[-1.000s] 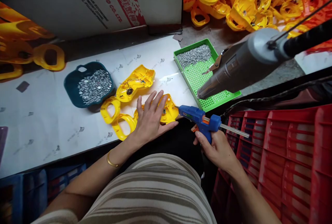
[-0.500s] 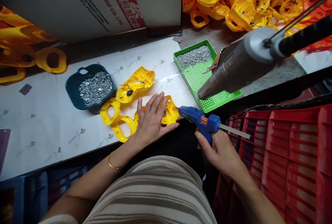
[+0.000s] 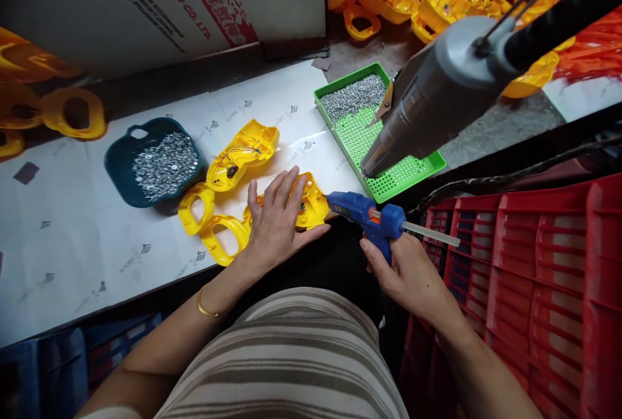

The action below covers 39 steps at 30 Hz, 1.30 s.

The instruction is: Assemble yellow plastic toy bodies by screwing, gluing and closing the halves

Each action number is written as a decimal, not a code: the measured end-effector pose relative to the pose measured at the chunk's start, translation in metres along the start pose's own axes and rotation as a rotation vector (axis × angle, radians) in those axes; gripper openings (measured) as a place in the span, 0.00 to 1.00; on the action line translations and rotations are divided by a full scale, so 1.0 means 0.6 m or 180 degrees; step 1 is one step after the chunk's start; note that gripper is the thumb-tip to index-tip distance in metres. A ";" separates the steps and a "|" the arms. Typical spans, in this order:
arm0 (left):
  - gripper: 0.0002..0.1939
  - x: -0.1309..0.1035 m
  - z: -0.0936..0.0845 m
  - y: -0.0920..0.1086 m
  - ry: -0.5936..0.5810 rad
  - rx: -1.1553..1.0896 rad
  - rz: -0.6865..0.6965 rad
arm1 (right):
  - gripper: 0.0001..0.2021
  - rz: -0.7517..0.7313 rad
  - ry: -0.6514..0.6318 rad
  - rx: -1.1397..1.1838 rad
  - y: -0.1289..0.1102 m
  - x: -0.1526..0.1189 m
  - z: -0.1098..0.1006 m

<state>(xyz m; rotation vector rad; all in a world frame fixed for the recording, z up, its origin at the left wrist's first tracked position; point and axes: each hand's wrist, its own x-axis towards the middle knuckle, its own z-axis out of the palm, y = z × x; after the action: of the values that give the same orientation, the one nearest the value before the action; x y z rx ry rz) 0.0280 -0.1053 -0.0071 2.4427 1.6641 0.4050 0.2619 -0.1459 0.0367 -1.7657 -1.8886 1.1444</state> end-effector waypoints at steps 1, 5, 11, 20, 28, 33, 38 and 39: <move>0.44 0.000 0.000 0.000 0.0008 0.0017 -0.0001 | 0.15 0.0007 -0.0012 -0.0008 -0.002 0.001 -0.001; 0.44 0.001 0.001 -0.001 0.0023 0.0037 0.0014 | 0.15 0.0035 -0.0043 -0.0076 -0.007 0.005 -0.005; 0.44 0.001 0.001 -0.001 0.0002 -0.0030 0.0021 | 0.19 0.0003 -0.0009 -0.0356 -0.005 0.007 -0.006; 0.44 0.002 -0.002 -0.003 -0.0063 -0.0064 0.0033 | 0.21 0.0162 -0.0136 -0.0424 -0.010 0.008 -0.012; 0.46 0.002 -0.001 -0.007 -0.0023 -0.0108 0.0037 | 0.22 -0.0006 -0.0043 -0.0741 -0.027 0.011 -0.019; 0.47 0.002 0.001 -0.010 0.0060 -0.0157 0.0050 | 0.23 -0.0132 0.0048 -0.0813 -0.030 0.010 -0.026; 0.48 -0.002 0.005 -0.007 0.0119 -0.0144 0.0054 | 0.21 0.0327 -0.0681 0.0550 -0.009 -0.002 -0.033; 0.48 -0.004 0.005 -0.007 0.0153 -0.0123 0.0086 | 0.20 0.0383 -0.0818 0.0992 -0.004 -0.004 -0.034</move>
<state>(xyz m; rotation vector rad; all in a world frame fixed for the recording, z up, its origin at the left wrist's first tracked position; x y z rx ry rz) 0.0246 -0.1059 -0.0111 2.4489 1.6274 0.4986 0.2749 -0.1413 0.0517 -1.6390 -1.6361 1.6783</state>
